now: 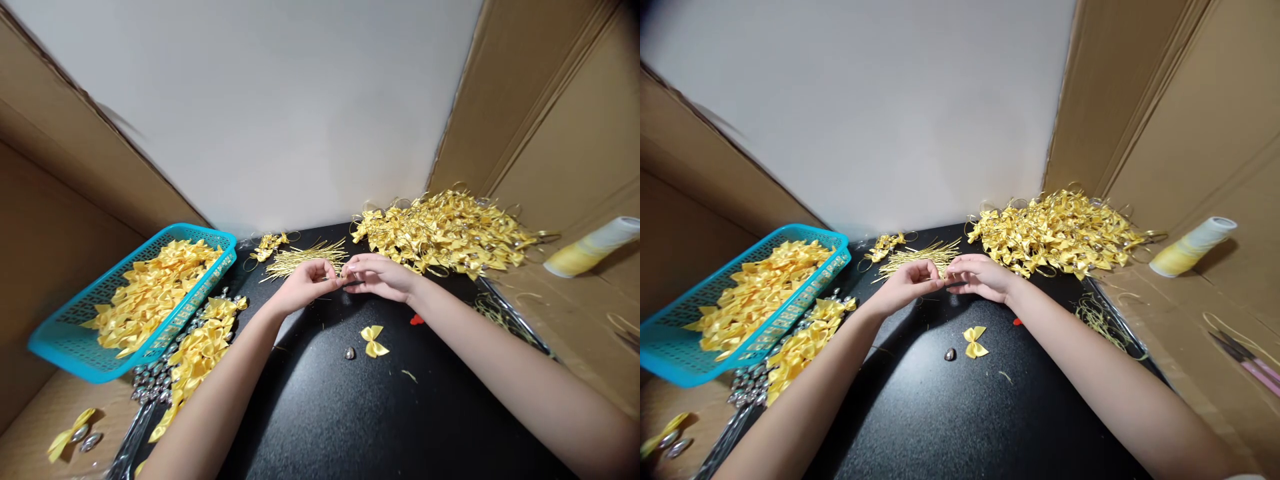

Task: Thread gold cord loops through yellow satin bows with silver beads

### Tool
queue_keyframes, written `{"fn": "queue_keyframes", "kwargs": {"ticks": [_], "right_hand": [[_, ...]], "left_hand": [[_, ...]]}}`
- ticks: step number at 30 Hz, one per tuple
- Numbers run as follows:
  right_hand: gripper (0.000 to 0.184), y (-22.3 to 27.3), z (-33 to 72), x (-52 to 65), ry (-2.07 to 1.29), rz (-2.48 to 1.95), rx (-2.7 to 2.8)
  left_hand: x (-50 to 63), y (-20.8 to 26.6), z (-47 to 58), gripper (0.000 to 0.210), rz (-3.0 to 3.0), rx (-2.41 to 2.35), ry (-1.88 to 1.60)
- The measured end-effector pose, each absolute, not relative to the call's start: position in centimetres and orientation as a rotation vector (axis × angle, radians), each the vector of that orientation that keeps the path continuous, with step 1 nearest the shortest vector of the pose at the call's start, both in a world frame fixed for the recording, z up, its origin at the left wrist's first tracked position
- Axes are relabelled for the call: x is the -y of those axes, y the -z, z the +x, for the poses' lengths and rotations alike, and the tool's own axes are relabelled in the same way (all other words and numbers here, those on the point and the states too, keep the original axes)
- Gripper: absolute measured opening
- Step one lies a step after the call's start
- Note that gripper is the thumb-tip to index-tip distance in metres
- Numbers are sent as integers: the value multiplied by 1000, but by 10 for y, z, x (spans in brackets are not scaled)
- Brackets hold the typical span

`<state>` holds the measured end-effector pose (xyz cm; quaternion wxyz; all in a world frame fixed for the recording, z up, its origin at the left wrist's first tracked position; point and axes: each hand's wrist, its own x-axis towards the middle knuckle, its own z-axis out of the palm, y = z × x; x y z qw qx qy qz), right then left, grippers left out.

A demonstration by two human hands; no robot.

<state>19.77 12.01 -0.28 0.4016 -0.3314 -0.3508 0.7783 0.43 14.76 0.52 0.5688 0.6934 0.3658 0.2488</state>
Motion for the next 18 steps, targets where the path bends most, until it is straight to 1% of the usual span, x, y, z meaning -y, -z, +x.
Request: {"fn": "queue_keyframes", "kwargs": {"ticks": [6, 11, 18], "right_hand": [[13, 7, 194, -120, -1923, -869, 833], [13, 7, 192, -120, -1891, -902, 865], [10, 1, 196, -121, -1861, -955, 1001]], "left_hand": [[-147, -4, 5, 34, 1651, -845, -588], [-148, -1, 4, 30, 1672, -852, -630], [-149, -1, 3, 30, 1798, -949, -496]]}}
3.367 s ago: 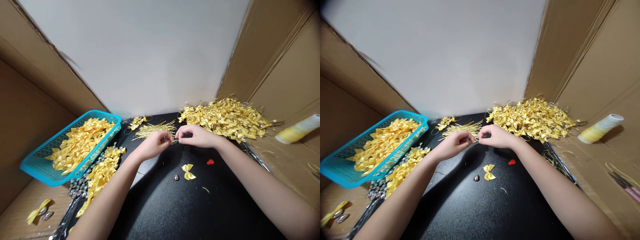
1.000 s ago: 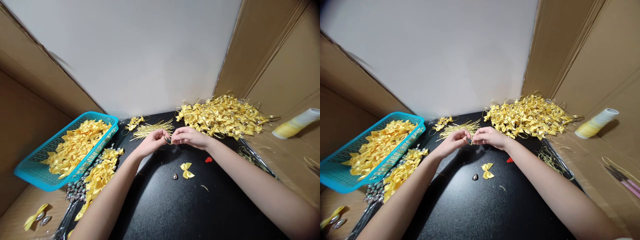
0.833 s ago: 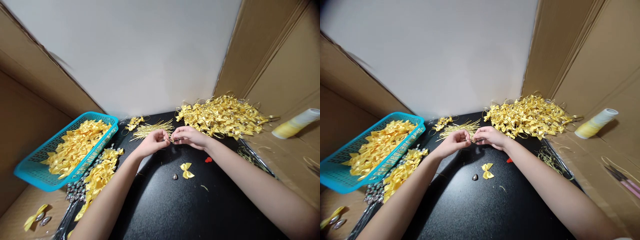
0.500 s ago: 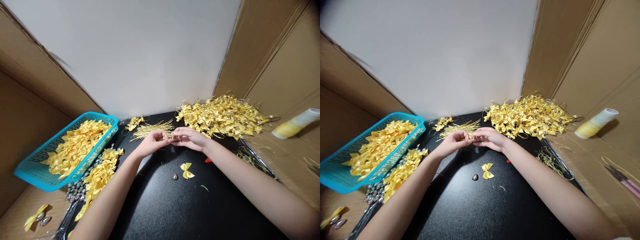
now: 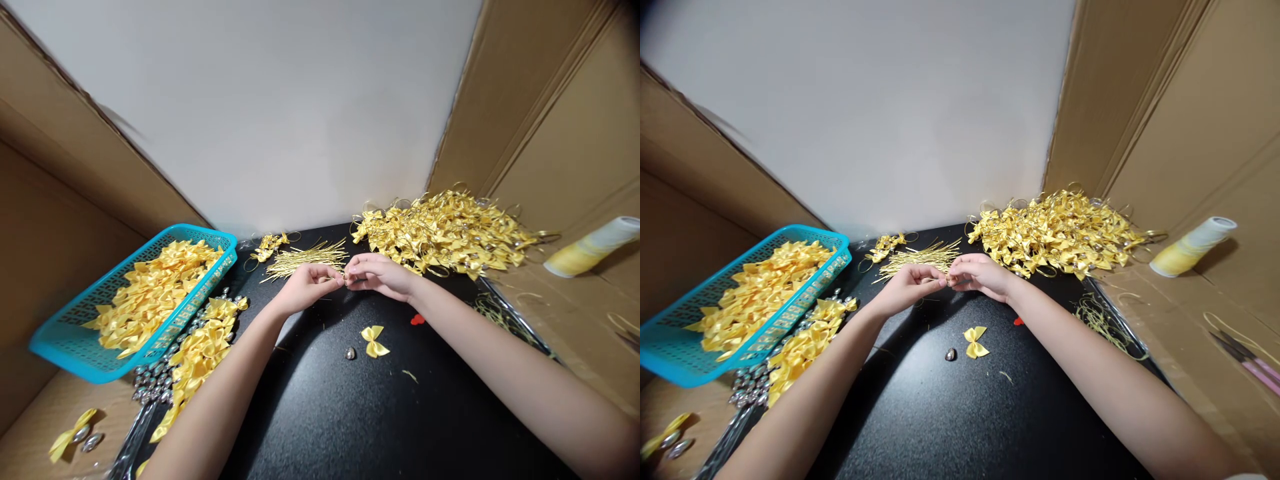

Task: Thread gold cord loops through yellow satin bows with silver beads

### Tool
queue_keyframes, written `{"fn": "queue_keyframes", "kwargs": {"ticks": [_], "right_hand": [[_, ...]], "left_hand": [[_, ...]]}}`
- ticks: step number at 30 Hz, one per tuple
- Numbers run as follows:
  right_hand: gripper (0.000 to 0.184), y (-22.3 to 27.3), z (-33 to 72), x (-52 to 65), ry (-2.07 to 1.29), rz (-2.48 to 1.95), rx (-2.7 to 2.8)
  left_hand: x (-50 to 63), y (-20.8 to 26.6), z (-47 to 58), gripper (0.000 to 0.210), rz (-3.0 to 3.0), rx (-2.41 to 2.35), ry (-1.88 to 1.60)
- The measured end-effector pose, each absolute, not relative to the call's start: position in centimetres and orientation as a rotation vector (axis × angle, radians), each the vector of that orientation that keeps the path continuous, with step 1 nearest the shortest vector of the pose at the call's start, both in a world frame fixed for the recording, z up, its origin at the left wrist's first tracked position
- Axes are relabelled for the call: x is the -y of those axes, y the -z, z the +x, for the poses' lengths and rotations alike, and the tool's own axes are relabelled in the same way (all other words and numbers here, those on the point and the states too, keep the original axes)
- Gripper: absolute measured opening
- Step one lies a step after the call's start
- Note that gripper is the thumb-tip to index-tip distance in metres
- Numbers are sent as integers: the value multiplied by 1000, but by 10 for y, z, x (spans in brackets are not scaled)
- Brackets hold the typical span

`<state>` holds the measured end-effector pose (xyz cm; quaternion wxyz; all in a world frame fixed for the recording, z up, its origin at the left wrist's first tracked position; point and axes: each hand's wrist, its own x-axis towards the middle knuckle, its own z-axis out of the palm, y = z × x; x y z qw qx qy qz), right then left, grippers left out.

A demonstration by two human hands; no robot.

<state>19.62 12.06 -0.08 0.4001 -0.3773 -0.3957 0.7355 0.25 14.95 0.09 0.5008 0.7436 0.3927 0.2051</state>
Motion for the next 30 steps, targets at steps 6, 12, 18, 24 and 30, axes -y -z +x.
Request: {"fn": "queue_keyframes", "kwargs": {"ticks": [6, 12, 18, 24, 30], "right_hand": [[12, -3, 205, -125, -1679, -1137, 1285], [13, -8, 210, -123, -944, -1102, 1658], [11, -9, 204, -115, -321, -1042, 2097], [11, -2, 201, -115, -179, -1068, 2143], [11, -2, 201, -114, -193, -1081, 2153]], "left_hand": [[-148, -1, 3, 28, 1783, -975, -500], [-148, -4, 4, 29, 1756, -986, -571], [-149, -2, 3, 30, 1720, -971, -579], [-149, -2, 3, 28, 1705, -977, -579], [-151, 0, 2, 29, 1717, -975, -585]]}}
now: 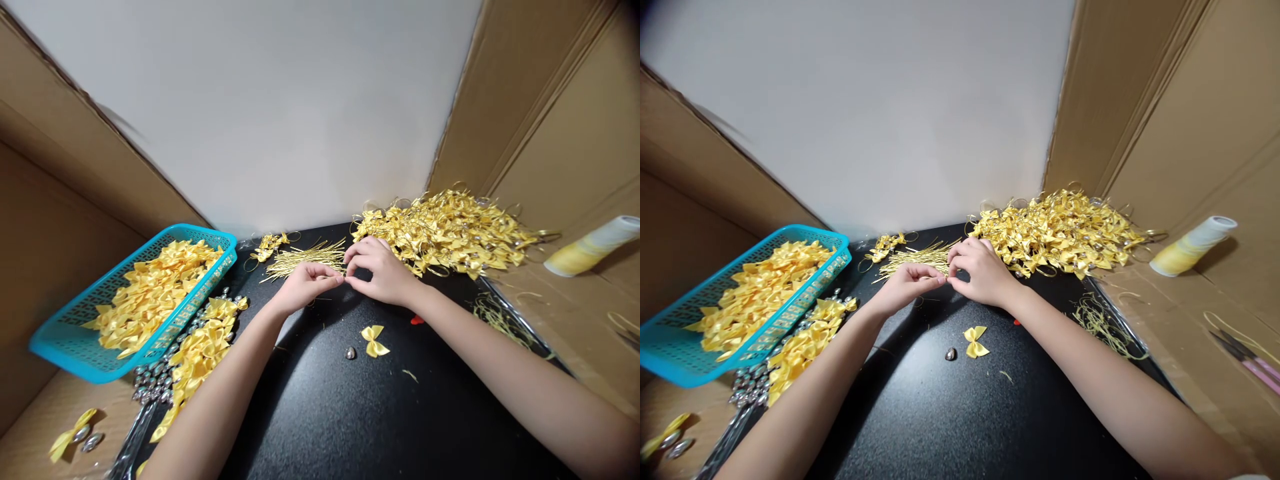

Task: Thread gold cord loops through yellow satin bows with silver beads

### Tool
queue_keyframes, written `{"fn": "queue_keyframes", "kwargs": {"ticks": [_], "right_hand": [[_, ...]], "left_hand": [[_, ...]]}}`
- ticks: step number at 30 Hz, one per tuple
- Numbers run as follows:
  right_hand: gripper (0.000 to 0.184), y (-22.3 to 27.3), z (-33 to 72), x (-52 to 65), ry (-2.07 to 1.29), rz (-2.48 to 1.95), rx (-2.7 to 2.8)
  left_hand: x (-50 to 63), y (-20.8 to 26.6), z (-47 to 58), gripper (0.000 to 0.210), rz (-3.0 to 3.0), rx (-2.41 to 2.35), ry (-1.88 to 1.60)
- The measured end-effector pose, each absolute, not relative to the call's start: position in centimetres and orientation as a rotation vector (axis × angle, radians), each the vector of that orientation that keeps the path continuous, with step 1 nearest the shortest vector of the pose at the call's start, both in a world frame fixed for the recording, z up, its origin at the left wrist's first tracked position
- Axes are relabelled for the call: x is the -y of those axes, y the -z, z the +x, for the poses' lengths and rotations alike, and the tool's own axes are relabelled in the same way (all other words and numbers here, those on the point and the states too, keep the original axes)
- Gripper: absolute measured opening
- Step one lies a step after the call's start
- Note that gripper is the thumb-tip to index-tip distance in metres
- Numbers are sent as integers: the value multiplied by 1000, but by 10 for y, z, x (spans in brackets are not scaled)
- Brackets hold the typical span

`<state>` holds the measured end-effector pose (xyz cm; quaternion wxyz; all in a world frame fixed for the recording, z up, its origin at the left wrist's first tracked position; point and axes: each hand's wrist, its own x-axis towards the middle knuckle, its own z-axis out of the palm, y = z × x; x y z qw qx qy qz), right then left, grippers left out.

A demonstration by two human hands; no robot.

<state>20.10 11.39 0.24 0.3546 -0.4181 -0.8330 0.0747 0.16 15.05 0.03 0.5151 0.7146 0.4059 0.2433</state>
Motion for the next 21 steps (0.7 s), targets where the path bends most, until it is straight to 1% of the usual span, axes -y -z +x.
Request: {"fn": "queue_keyframes", "kwargs": {"ticks": [12, 17, 21], "right_hand": [[10, -1, 209, -120, -225, -1099, 2078], [9, -1, 212, -122, -376, -1080, 2061], [4, -1, 216, -125, -570, -1043, 2024]], "left_hand": [[-151, -2, 0, 27, 1678, -974, -604], [-151, -5, 0, 25, 1600, -980, -607], [-152, -4, -2, 25, 1514, -957, -616]]}}
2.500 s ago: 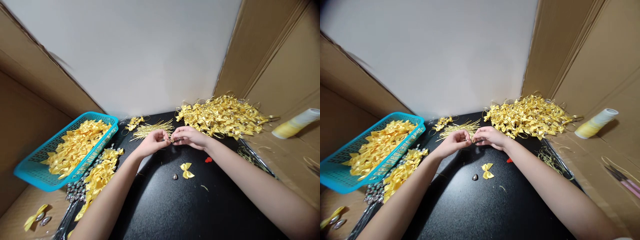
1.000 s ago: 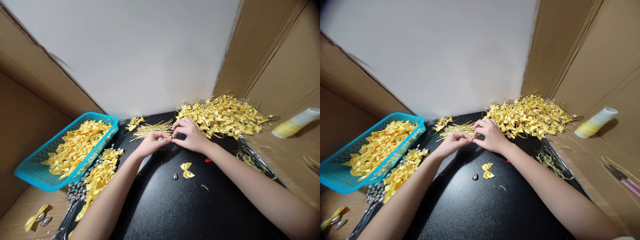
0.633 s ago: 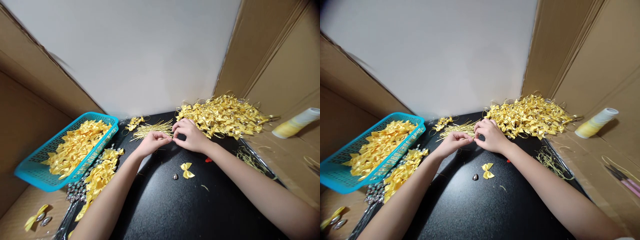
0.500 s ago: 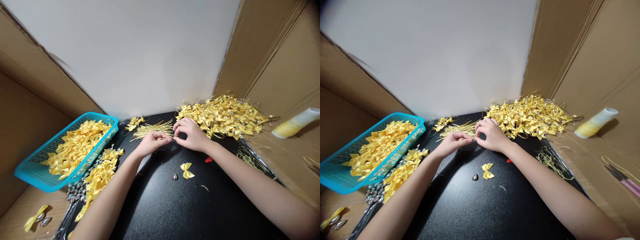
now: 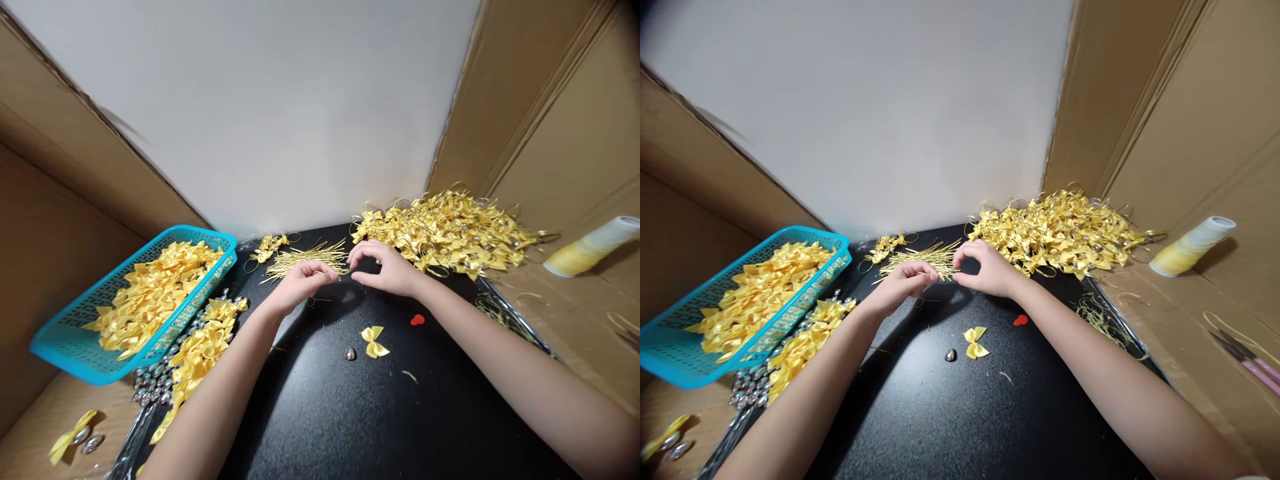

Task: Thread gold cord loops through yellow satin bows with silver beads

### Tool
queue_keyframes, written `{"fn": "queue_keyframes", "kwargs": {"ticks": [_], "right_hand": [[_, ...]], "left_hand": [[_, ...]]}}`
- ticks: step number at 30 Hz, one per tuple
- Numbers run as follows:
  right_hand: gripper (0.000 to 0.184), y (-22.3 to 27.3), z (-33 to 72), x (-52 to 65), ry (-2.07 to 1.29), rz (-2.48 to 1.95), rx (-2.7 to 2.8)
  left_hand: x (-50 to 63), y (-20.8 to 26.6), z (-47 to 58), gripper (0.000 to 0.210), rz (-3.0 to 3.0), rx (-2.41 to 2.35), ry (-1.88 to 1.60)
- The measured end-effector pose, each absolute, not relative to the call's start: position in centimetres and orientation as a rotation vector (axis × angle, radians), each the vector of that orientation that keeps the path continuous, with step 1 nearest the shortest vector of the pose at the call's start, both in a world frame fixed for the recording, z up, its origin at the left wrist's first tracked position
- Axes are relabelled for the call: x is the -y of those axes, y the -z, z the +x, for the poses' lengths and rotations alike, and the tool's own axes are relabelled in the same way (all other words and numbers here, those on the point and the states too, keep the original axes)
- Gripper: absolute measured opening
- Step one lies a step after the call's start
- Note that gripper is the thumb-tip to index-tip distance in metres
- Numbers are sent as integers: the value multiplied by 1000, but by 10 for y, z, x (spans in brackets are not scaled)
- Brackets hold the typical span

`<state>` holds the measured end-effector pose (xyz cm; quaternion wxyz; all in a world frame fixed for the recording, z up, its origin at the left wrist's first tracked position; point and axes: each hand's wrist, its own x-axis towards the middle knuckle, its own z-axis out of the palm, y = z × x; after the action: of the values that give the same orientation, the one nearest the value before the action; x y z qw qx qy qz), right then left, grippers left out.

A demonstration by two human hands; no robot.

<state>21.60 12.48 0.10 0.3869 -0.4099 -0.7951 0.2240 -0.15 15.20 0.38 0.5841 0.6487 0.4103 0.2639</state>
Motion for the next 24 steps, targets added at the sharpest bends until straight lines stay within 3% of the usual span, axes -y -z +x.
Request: {"fn": "queue_keyframes", "kwargs": {"ticks": [6, 18, 24], "right_hand": [[24, 3, 215, -124, -652, -1133, 2047], [34, -8, 206, -115, -1118, -992, 2088], [15, -6, 204, -117, -1176, -992, 2020]], "left_hand": [[-154, -2, -3, 23, 1335, -856, -630], [-154, -5, -4, 23, 1264, -837, -614], [-154, -4, -4, 22, 1249, -836, -612]]}}
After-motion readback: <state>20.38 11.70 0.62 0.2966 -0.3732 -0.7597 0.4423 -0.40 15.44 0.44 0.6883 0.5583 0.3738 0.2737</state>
